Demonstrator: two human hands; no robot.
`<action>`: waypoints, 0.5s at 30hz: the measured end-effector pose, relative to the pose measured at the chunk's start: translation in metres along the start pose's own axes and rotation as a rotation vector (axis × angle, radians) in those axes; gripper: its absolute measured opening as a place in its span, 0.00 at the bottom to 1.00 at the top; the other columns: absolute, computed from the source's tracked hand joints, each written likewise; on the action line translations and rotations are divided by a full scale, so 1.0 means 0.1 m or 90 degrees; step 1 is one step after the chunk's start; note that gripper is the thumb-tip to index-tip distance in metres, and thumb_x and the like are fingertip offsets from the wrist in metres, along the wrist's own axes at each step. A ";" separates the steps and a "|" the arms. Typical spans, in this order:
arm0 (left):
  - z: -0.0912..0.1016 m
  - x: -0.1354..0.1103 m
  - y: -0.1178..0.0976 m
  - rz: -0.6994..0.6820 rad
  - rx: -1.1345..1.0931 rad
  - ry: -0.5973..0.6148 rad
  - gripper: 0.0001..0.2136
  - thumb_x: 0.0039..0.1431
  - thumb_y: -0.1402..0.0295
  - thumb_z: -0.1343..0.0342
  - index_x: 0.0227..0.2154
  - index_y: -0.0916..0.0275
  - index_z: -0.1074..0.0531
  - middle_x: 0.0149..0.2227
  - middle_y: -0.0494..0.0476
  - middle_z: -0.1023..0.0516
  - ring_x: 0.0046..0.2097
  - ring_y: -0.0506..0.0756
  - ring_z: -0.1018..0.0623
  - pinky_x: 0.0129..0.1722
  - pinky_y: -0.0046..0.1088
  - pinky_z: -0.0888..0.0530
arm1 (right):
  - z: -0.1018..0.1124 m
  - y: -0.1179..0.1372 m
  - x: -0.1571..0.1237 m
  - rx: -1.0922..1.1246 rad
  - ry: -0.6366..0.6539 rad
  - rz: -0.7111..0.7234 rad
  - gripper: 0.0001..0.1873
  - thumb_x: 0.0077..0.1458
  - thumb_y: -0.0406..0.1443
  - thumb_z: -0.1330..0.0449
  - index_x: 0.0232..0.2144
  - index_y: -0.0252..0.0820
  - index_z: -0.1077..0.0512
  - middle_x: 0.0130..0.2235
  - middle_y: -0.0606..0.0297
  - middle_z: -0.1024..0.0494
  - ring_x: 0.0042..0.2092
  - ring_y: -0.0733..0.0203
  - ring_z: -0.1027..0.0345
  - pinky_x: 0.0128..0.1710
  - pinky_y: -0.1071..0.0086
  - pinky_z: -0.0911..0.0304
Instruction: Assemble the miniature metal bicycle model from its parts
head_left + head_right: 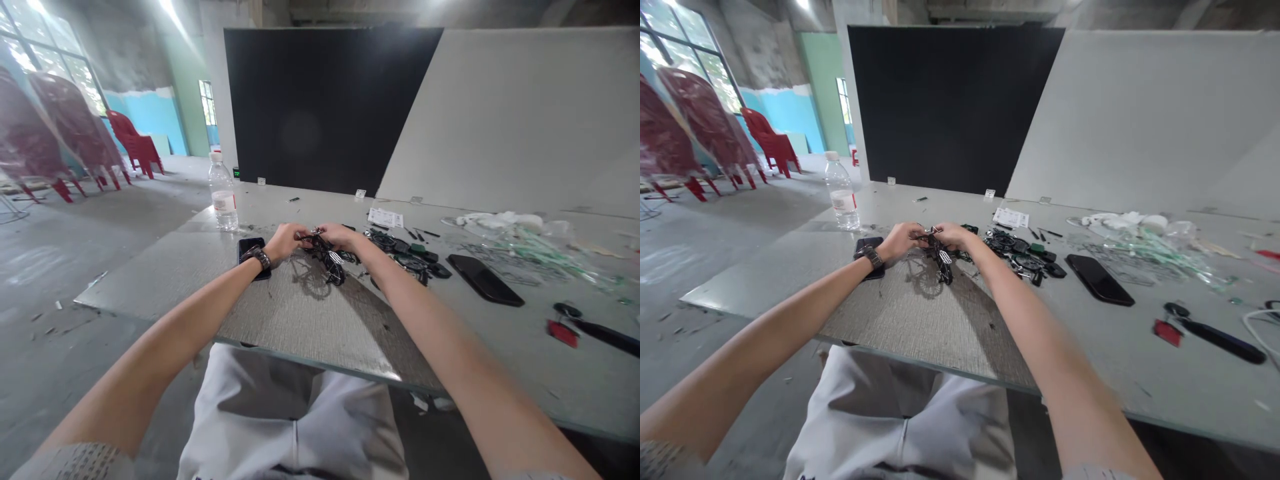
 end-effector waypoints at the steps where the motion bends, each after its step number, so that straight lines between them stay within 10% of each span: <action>1: 0.00 0.00 0.00 0.004 -0.001 0.001 0.06 0.53 0.68 0.35 0.32 0.64 0.21 0.34 0.57 0.20 0.36 0.54 0.26 0.39 0.30 0.31 | 0.00 0.01 0.00 0.001 0.000 0.003 0.04 0.52 0.34 0.38 0.30 0.41 0.32 0.22 0.73 0.41 0.22 0.70 0.54 0.20 0.74 0.59; 15: 0.00 0.00 0.00 0.007 -0.009 0.000 0.06 0.52 0.67 0.35 0.32 0.63 0.21 0.34 0.56 0.20 0.36 0.54 0.26 0.39 0.31 0.32 | 0.01 0.05 -0.07 0.008 -0.007 0.016 0.05 0.52 0.34 0.38 0.30 0.41 0.31 0.23 0.72 0.39 0.23 0.70 0.52 0.21 0.74 0.59</action>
Point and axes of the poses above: each hand's wrist, its own x-axis towards the middle knuckle, its own z-axis out of the back of the hand, y = z × x, the point moved 10 cm from there along x, towards the middle knuckle
